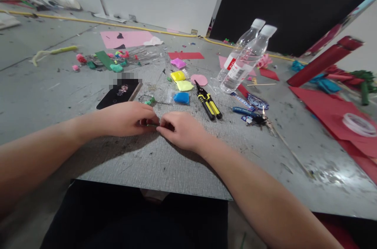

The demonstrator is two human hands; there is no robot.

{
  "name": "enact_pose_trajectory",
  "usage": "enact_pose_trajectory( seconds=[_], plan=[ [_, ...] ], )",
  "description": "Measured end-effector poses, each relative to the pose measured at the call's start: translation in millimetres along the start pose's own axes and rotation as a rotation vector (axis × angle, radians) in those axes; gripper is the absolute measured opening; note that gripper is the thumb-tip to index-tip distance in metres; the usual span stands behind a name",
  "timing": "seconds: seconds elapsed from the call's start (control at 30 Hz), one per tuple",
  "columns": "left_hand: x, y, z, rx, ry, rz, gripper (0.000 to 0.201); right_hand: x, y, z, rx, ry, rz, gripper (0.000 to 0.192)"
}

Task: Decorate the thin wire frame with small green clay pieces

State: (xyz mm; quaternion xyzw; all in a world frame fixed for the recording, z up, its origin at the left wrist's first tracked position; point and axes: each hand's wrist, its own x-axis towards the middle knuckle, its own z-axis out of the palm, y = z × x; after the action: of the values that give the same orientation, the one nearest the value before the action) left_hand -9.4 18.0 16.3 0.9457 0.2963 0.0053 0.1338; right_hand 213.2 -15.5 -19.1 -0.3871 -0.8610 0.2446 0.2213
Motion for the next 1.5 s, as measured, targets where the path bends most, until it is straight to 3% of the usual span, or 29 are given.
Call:
enact_pose_trajectory(
  seconds=[1.5],
  plan=[
    [-1.9, 0.7, 0.2, 0.018, -0.043, 0.000, 0.018, -2.1, -0.1, -1.5, -0.045, -0.038, -0.035, 0.015]
  ],
)
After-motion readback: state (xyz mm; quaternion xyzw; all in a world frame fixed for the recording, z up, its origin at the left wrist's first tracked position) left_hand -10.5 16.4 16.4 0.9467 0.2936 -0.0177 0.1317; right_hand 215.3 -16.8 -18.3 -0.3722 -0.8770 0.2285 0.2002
